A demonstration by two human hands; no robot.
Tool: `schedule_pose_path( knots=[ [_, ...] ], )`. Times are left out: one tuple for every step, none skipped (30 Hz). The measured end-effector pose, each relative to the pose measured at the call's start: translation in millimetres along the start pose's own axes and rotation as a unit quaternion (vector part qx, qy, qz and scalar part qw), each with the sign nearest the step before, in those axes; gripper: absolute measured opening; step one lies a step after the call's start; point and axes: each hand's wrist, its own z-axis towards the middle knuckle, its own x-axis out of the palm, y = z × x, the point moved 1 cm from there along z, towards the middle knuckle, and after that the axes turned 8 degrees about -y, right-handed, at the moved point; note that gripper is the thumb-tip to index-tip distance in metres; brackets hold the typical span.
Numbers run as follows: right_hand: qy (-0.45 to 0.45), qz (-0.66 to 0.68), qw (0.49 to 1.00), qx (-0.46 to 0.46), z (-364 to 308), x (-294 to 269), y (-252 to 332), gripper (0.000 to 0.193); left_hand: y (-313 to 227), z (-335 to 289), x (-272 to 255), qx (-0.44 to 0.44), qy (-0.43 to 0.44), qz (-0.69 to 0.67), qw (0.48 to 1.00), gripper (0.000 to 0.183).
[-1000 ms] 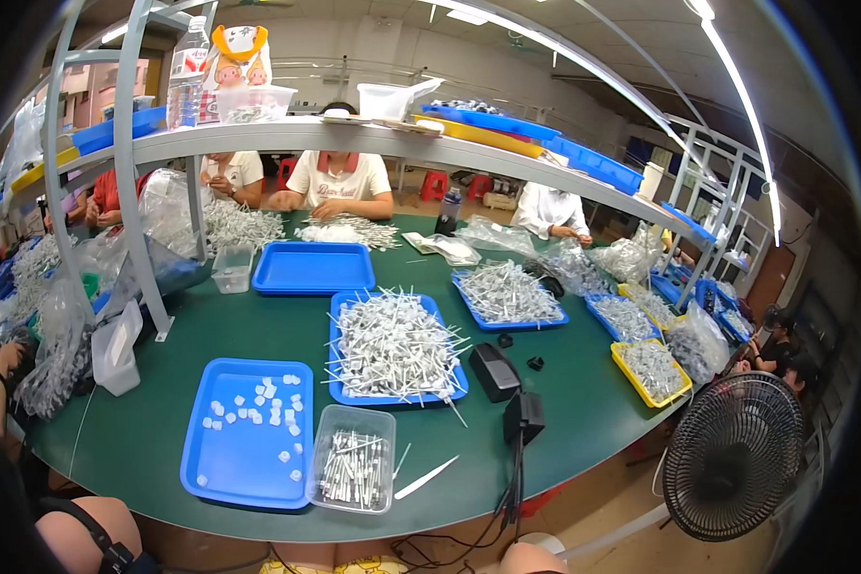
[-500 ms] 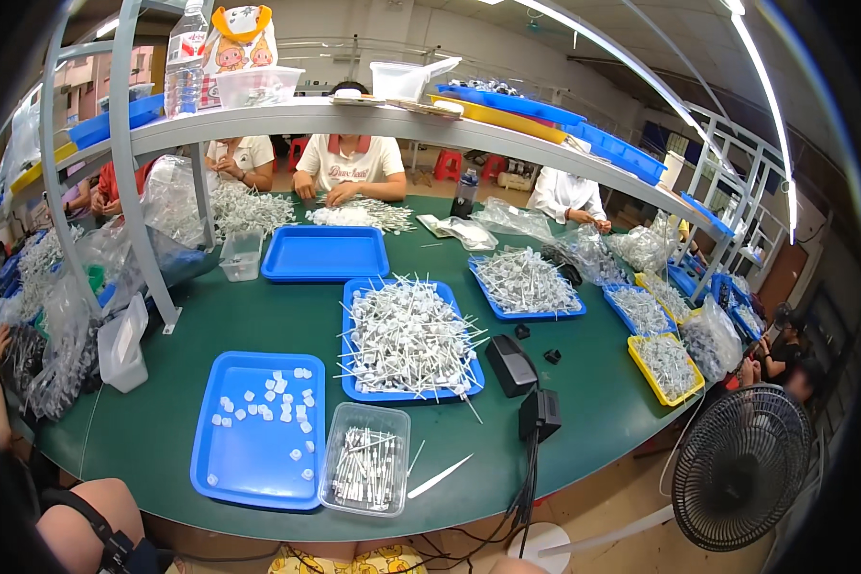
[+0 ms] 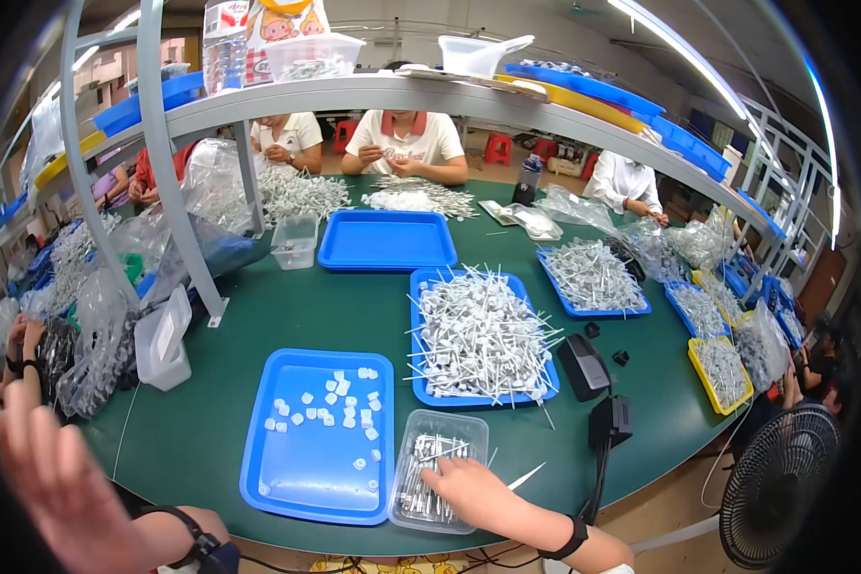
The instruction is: The worker is assembling small white plastic components by inserting metal pins and wires using tweezers.
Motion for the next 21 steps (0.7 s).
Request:
schedule_pose_path(
  knots=[
    [0.009,0.006,1.0,-0.013,5,2,1,0.021,6,3,-6,-0.011,0.007,-0.017,1.0,0.02],
    [0.02,0.012,0.999,-0.022,9,5,2,0.021,14,6,-6,-0.08,-0.048,-0.034,0.995,0.018],
    [0.031,0.017,0.999,-0.031,14,6,3,0.02,24,10,-12,-0.123,-0.06,-0.05,0.989,0.018],
    [0.04,0.019,0.998,-0.043,18,6,5,0.019,37,13,-26,-0.15,-0.067,-0.094,0.982,0.024],
    [0.048,0.021,0.997,-0.057,21,5,6,0.018,48,14,-33,-0.187,-0.089,-0.111,0.972,0.034],
    [0.059,0.021,0.996,-0.059,20,4,5,0.018,65,15,-38,-0.231,-0.109,-0.134,0.957,0.045],
    [0.06,0.008,0.996,-0.058,18,3,5,0.015,78,16,-41,-0.278,-0.126,-0.136,0.942,0.047],
    [0.055,0.008,0.996,-0.07,16,3,3,0.015,89,16,-40,-0.324,-0.143,-0.133,0.926,0.049],
    [0.05,0.008,0.995,-0.082,15,0,0,0.015,98,15,-37,-0.366,-0.167,-0.121,0.908,0.054],
    [0.044,0.007,0.995,-0.093,12,-3,-3,0.015,108,16,-38,-0.406,-0.165,-0.141,0.888,0.052],
    [0.037,0.021,0.994,-0.099,11,-7,-5,0.014,115,18,-36,-0.437,-0.158,-0.147,0.873,0.053],
    [0.036,0.031,0.993,-0.108,15,-14,-6,0.014,122,18,-39,-0.464,-0.158,-0.158,0.857,0.054],
    [0.036,0.042,0.992,-0.115,18,-20,-6,0.014,130,17,-43,-0.469,-0.149,-0.147,0.858,0.054],
    [0.015,0.088,0.99,-0.105,23,-31,-2,0.014,130,17,-44,-0.468,-0.141,-0.131,0.863,0.054],
    [-0.006,0.133,0.987,-0.093,26,-42,3,0.014,131,16,-43,-0.467,-0.131,-0.115,0.867,0.054],
    [-0.026,0.179,0.98,-0.079,29,-51,4,0.014,130,16,-40,-0.469,-0.12,-0.092,0.87,0.053],
    [-0.067,0.241,0.965,-0.073,31,-57,1,0.015,131,15,-36,-0.474,-0.107,-0.073,0.871,0.053],
    [-0.1,0.297,0.949,-0.047,34,-66,1,0.015,132,15,-33,-0.479,-0.094,-0.052,0.871,0.053],
    [-0.132,0.351,0.927,-0.021,38,-77,4,0.015,134,14,-31,-0.494,-0.085,-0.065,0.863,0.055],
    [-0.162,0.403,0.901,0.009,40,-86,7,0.016,135,12,-29,-0.49,-0.076,-0.063,0.866,0.055],
    [-0.19,0.503,0.842,0.037,44,-89,9,0.016,136,11,-27,-0.486,-0.067,-0.06,0.869,0.056]
  ],
)
